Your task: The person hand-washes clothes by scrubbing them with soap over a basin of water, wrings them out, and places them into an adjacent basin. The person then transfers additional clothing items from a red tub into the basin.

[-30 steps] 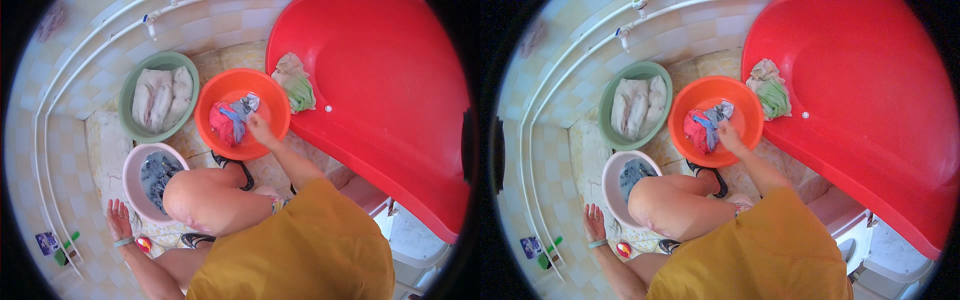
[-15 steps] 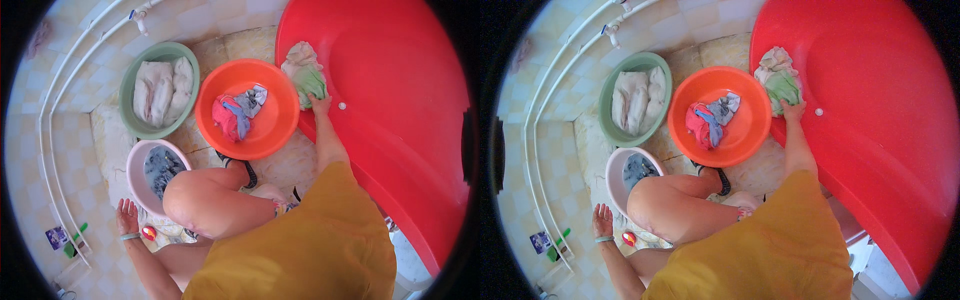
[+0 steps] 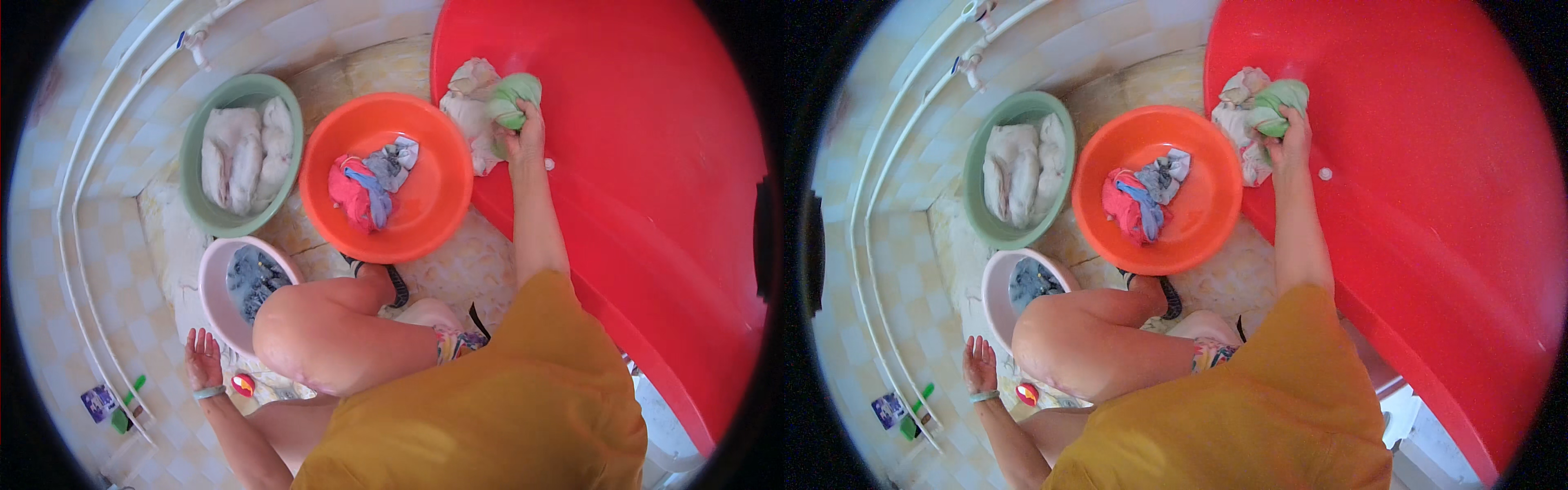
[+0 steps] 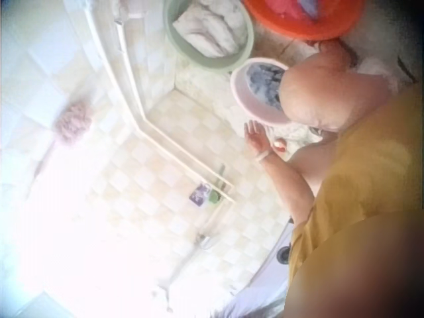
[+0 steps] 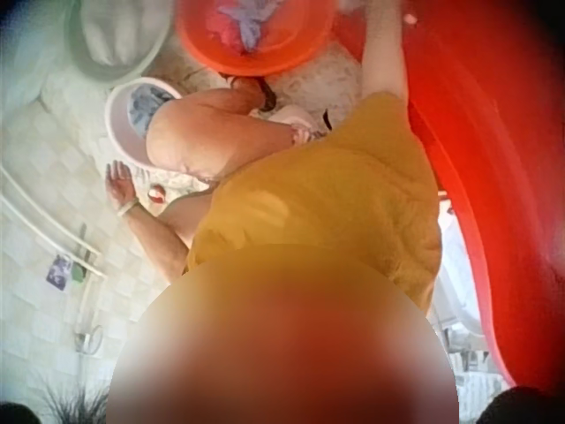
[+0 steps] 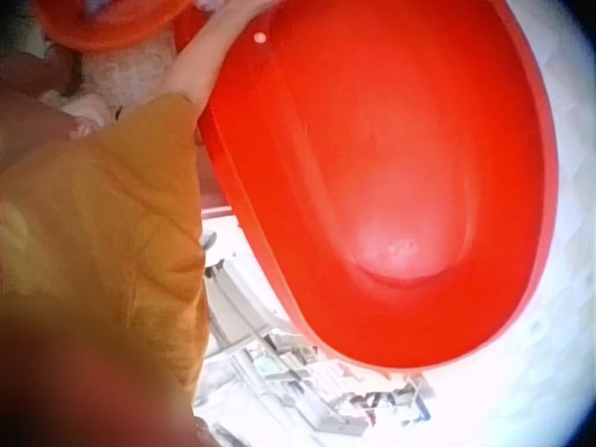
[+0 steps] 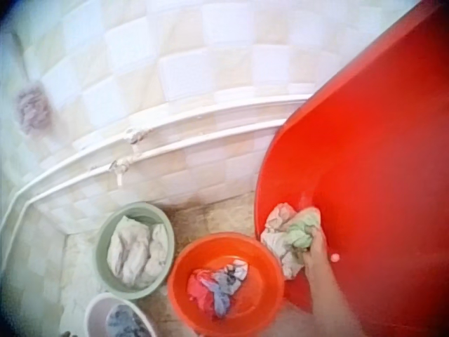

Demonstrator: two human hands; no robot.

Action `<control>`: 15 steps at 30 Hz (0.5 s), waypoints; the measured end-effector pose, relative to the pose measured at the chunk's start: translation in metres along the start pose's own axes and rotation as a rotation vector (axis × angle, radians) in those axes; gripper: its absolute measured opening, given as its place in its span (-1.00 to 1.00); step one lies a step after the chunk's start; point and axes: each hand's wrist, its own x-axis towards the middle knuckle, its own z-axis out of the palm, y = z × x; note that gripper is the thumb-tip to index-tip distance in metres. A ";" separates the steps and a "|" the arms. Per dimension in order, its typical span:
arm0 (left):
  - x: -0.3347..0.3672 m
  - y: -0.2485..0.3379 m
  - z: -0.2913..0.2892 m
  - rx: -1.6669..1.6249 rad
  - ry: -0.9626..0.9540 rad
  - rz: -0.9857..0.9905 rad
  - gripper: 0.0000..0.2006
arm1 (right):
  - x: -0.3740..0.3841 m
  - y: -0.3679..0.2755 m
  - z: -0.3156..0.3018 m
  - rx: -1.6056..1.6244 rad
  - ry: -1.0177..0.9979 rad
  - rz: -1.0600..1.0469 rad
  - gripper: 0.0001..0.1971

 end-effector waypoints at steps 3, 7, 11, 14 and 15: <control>0.005 -0.004 0.009 0.014 0.032 -0.002 -0.59 | -0.041 -0.029 0.027 -0.042 -0.176 -0.183 -0.60; 0.011 -0.009 -0.003 -0.009 0.022 -0.026 -0.56 | -0.118 -0.047 0.057 0.136 -0.347 -0.297 -0.48; 0.014 -0.011 0.009 -0.002 0.042 -0.045 -0.58 | -0.163 -0.053 0.056 0.178 -0.510 -0.311 -0.45; 0.019 -0.010 0.008 -0.001 0.020 -0.054 -0.59 | -0.182 -0.041 0.047 0.179 -0.543 -0.139 -0.45; 0.019 -0.011 0.009 -0.007 0.021 -0.062 -0.59 | -0.185 -0.032 0.044 0.181 -0.540 -0.140 -0.45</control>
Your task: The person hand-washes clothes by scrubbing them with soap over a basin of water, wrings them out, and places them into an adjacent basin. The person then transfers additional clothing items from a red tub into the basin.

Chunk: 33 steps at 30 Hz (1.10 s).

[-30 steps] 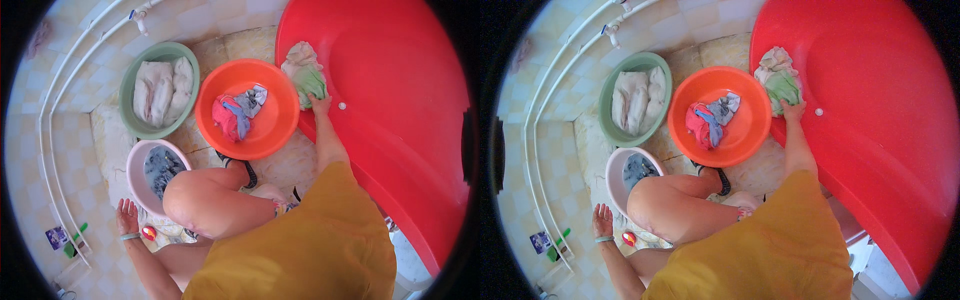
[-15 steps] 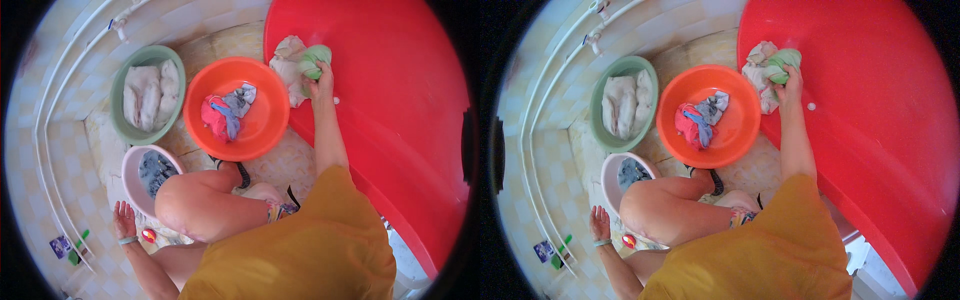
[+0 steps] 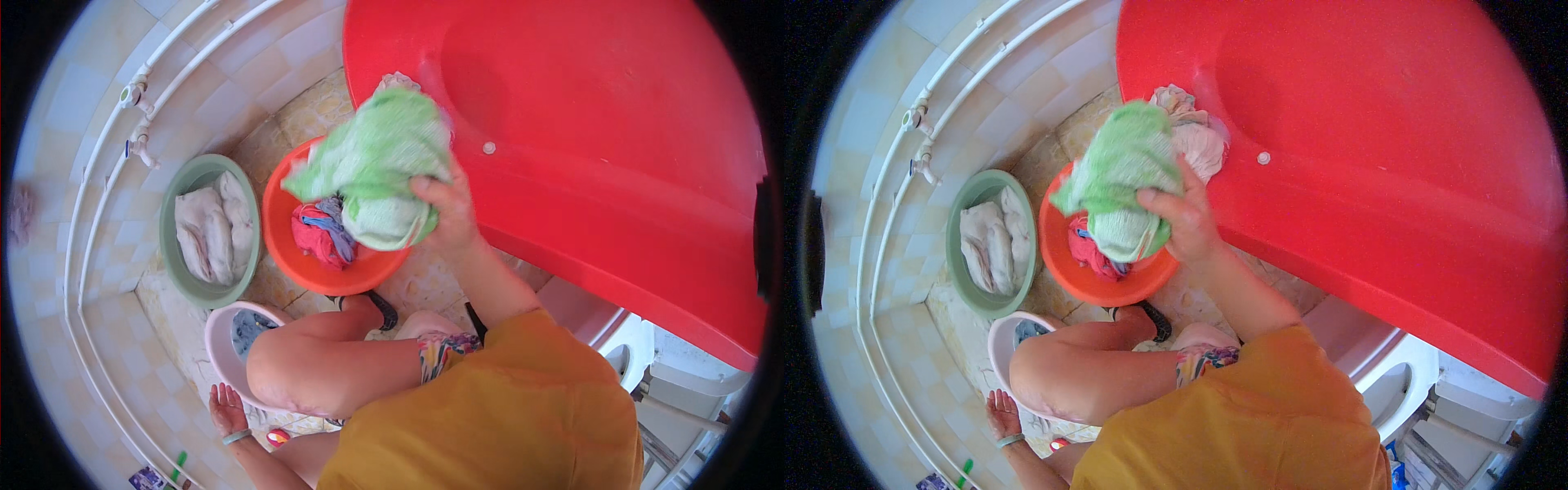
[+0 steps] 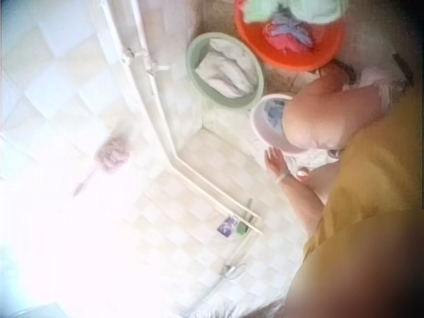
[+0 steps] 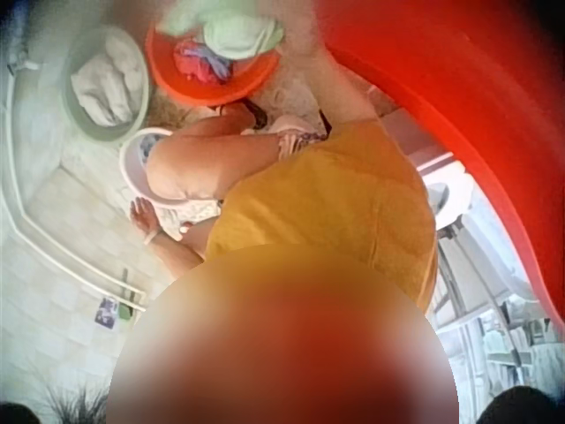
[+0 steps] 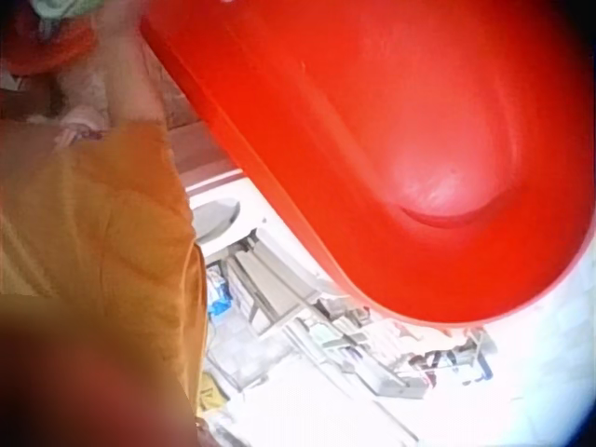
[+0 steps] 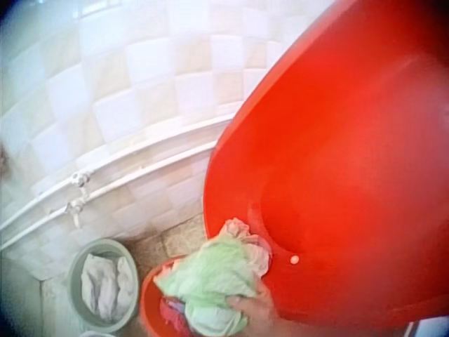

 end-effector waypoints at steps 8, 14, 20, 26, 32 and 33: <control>0.000 -0.009 0.016 0.080 0.023 -0.017 -0.57 | -0.001 0.091 -0.131 -1.332 0.032 0.221 -0.35; -0.005 -0.002 0.014 0.129 0.113 -0.003 -0.56 | 0.073 0.118 -0.227 -1.122 0.763 0.159 -0.36; -0.008 -0.004 0.012 0.136 0.105 -0.032 -0.56 | 0.110 0.136 -0.228 -1.467 0.834 0.645 -0.02; -0.013 -0.016 0.007 0.118 0.062 -0.031 -0.56 | 0.117 0.139 -0.256 -1.683 0.625 0.719 -0.20; -0.024 -0.016 0.006 0.108 0.071 -0.018 -0.58 | 0.120 0.113 -0.301 -0.582 0.766 0.203 -0.57; -0.024 -0.015 0.005 0.105 0.075 -0.012 -0.58 | 0.119 0.097 -0.281 -0.582 0.766 0.199 -0.57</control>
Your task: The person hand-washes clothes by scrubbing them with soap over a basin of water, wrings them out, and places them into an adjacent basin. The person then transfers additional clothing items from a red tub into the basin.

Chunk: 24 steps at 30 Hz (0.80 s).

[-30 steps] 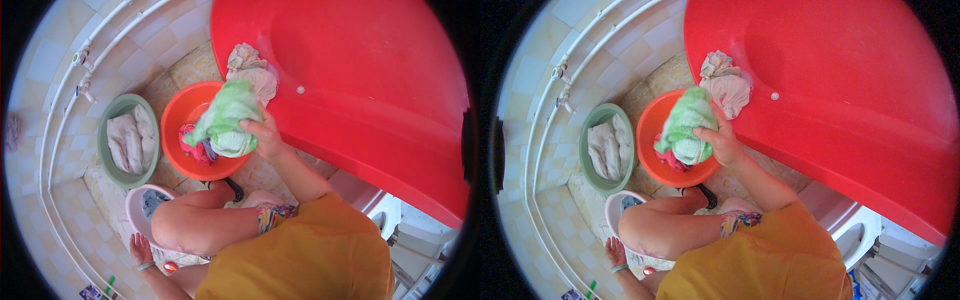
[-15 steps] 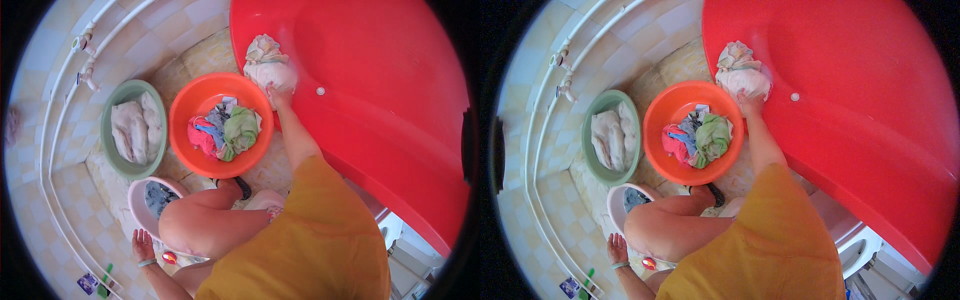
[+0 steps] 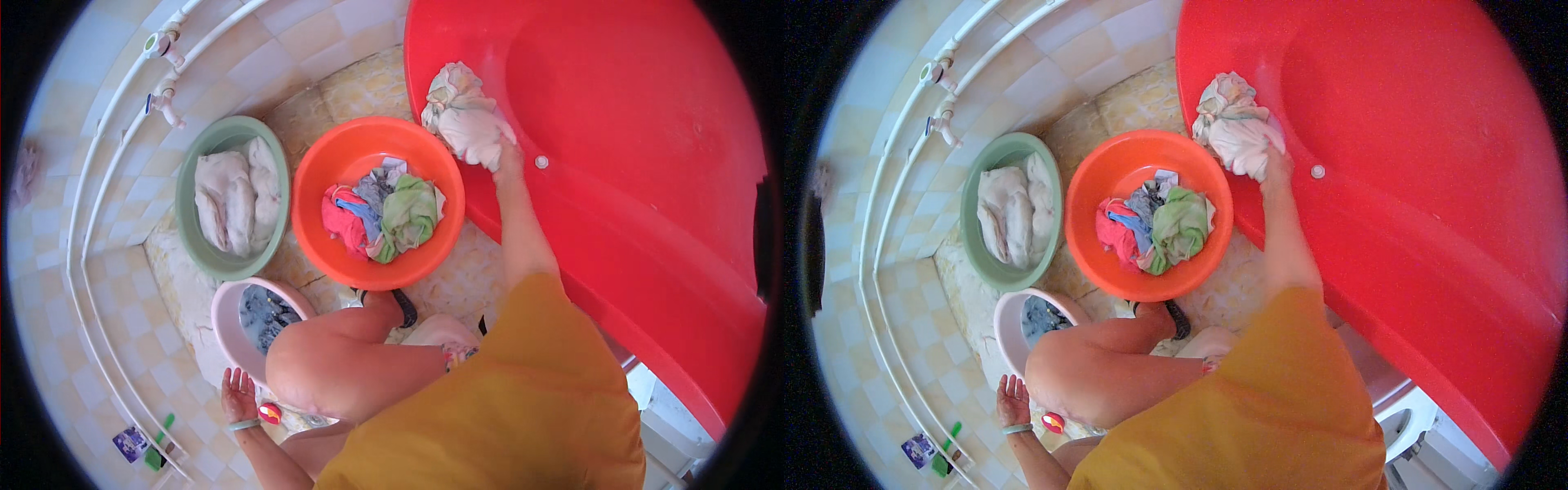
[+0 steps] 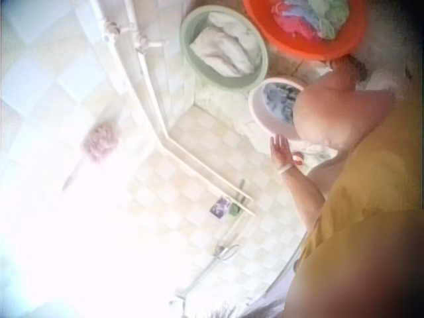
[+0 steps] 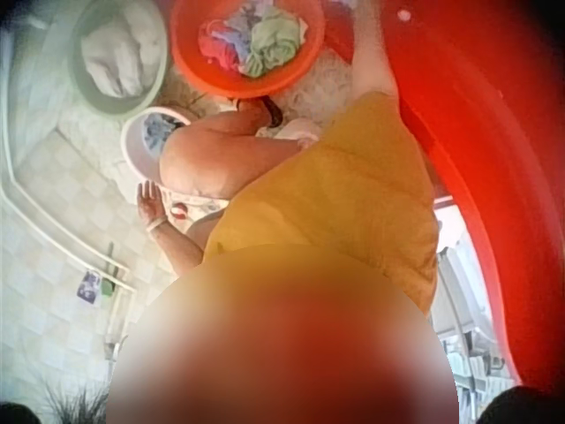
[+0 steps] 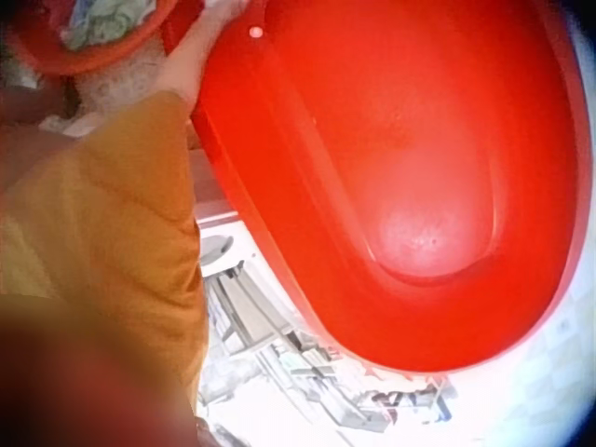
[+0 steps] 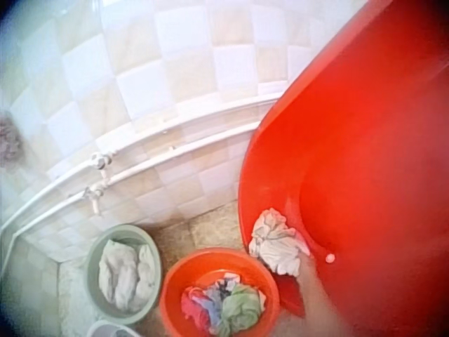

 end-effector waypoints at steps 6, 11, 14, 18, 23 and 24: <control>0.003 -0.004 -0.004 -0.092 0.010 -0.008 -0.59 | -0.091 -0.100 0.008 0.336 -0.223 -0.134 -0.65; 0.009 -0.007 -0.011 -0.108 0.011 -0.010 -0.58 | -0.171 -0.142 0.006 0.316 -0.475 -0.159 -0.57; 0.017 -0.010 -0.021 -0.129 -0.054 -0.002 -0.57 | -0.197 -0.148 0.005 0.253 -0.627 -0.127 -0.48; 0.019 -0.012 -0.022 -0.168 -0.028 -0.014 -0.58 | -0.192 -0.120 0.011 -0.030 -0.827 0.005 -0.44; 0.017 -0.015 -0.005 -0.126 -0.013 -0.034 -0.59 | -0.155 0.031 0.008 -1.060 -1.029 -0.144 -0.53; 0.018 -0.015 -0.001 -0.100 0.015 -0.043 -0.59 | -0.127 0.089 0.002 -1.098 -1.436 -0.385 -0.57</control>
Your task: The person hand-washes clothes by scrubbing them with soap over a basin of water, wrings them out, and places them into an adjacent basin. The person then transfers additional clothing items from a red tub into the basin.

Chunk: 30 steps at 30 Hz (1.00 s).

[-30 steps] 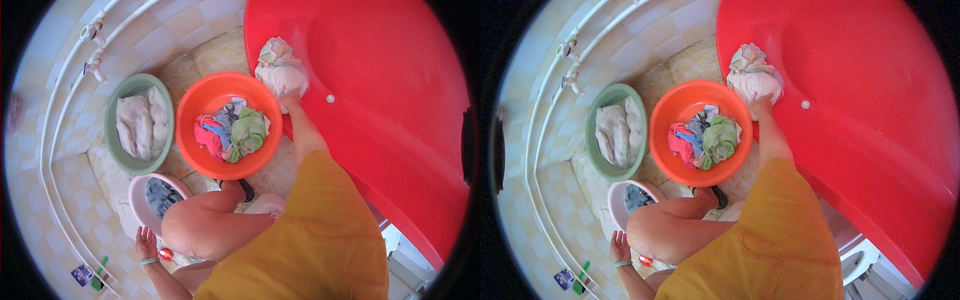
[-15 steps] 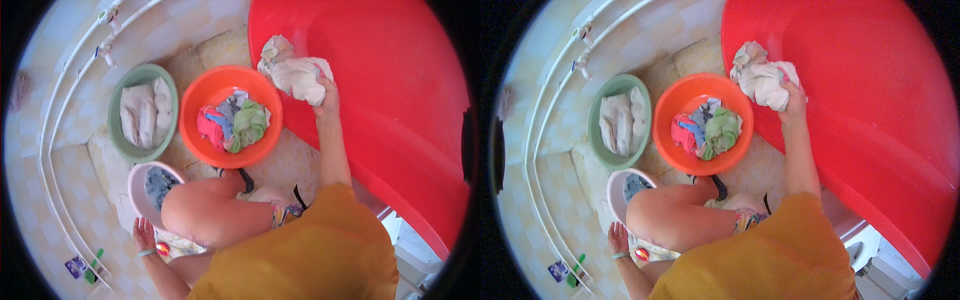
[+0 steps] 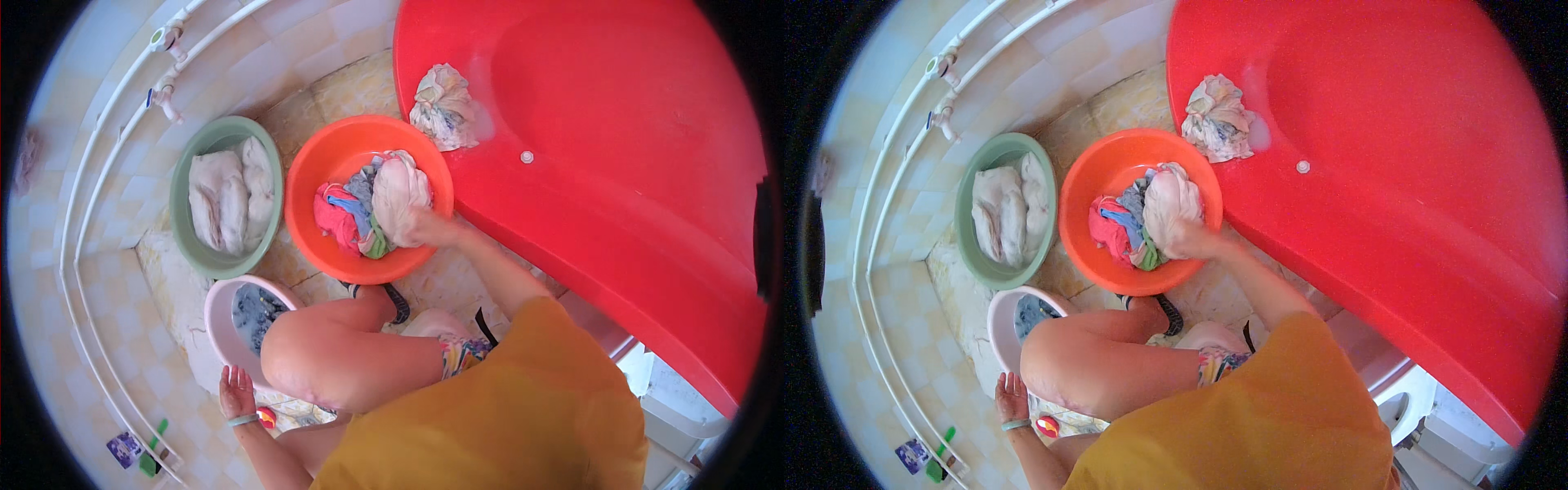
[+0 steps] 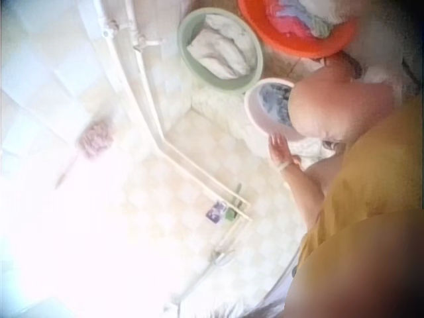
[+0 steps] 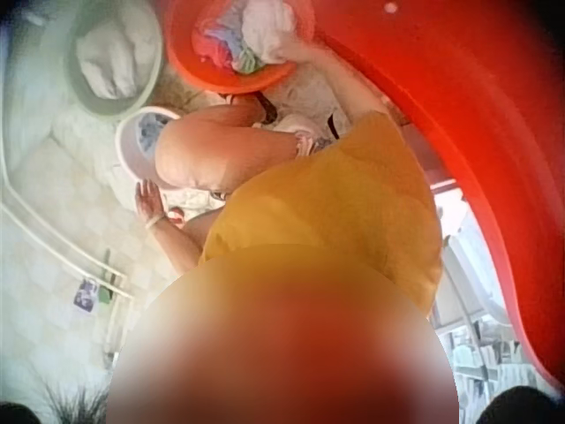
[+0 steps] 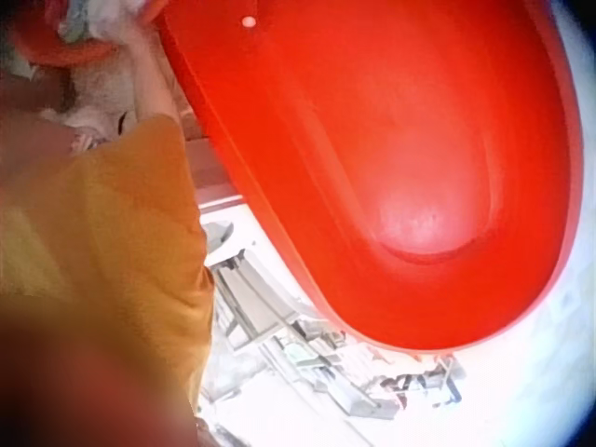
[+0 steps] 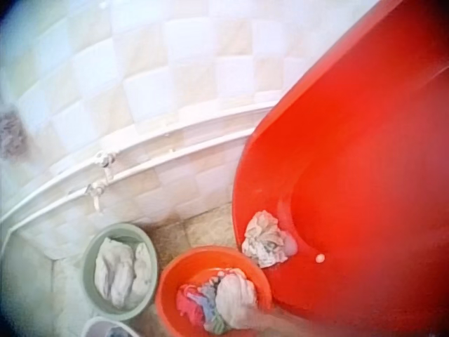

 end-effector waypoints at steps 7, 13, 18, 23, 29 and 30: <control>0.000 0.013 0.005 0.042 0.056 0.003 -0.61 | 0.013 -0.060 -0.013 0.176 0.194 0.389 -0.62; 0.006 0.019 0.027 0.073 0.110 -0.012 -0.62 | 0.036 0.067 -0.169 -0.153 1.244 0.265 -0.27; 0.007 0.022 0.045 0.196 0.010 -0.026 -0.62 | 0.081 0.088 -0.231 -0.197 1.253 0.563 -0.06; -0.003 0.025 0.050 0.250 -0.033 0.022 -0.61 | 0.122 0.041 -0.225 -0.487 1.166 0.697 -0.26; -0.007 0.016 0.042 0.254 -0.028 0.012 -0.61 | 0.086 0.086 -0.237 -0.211 1.046 0.708 -0.36; -0.007 0.013 0.040 0.250 -0.015 0.012 -0.61 | 0.075 0.084 -0.238 -0.159 1.115 0.711 -0.47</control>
